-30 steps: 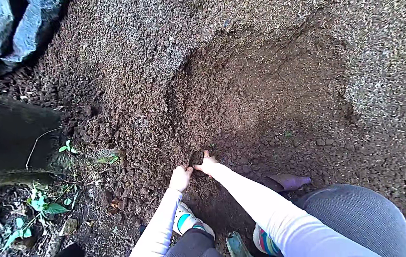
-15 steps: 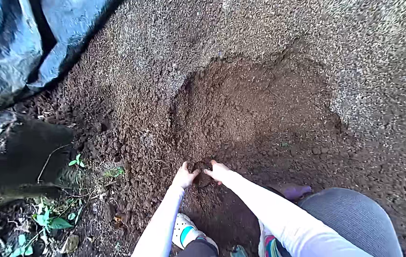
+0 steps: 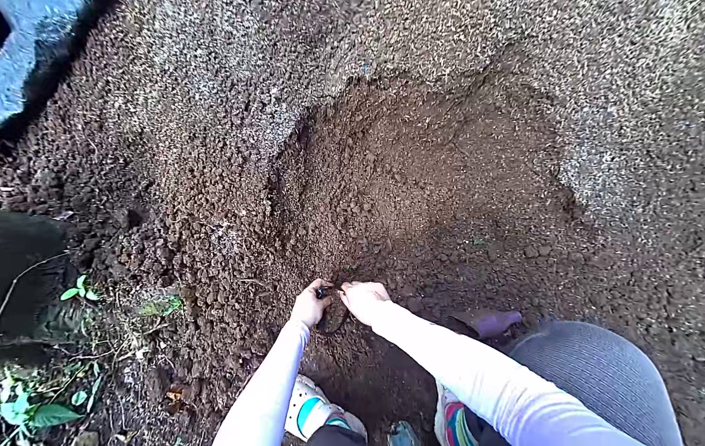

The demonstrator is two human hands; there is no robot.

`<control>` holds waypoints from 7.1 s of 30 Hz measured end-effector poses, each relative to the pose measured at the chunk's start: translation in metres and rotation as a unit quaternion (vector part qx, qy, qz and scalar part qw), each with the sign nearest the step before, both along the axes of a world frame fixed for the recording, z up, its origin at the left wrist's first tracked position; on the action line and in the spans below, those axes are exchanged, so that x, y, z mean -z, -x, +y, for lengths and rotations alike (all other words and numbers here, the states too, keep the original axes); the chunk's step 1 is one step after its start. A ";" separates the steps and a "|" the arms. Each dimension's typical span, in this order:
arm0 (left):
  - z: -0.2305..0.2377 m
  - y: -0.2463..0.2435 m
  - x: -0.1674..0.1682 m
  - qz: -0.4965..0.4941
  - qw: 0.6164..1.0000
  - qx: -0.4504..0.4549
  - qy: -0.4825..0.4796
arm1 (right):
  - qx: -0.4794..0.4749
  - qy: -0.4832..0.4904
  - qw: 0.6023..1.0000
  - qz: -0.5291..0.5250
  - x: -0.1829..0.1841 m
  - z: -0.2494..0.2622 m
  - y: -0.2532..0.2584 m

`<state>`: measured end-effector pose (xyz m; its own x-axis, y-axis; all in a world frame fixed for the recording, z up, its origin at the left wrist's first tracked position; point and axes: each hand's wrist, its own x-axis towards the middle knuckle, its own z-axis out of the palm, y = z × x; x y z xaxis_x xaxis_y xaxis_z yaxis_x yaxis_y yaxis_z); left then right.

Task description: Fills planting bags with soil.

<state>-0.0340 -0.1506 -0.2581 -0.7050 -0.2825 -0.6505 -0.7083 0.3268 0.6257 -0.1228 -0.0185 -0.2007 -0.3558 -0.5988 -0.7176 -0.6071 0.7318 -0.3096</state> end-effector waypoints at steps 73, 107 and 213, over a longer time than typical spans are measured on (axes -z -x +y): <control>0.013 0.038 0.012 -0.256 0.957 -0.103 -0.090 | 0.676 -0.017 0.630 -0.382 0.108 -0.003 -0.028; 0.034 0.002 -0.035 -0.193 0.955 -0.218 -0.057 | 0.227 0.024 0.960 -0.164 0.016 0.033 0.012; 0.027 -0.066 -0.023 0.150 0.988 -0.008 0.046 | 0.562 0.052 0.697 -0.442 -0.035 -0.004 -0.006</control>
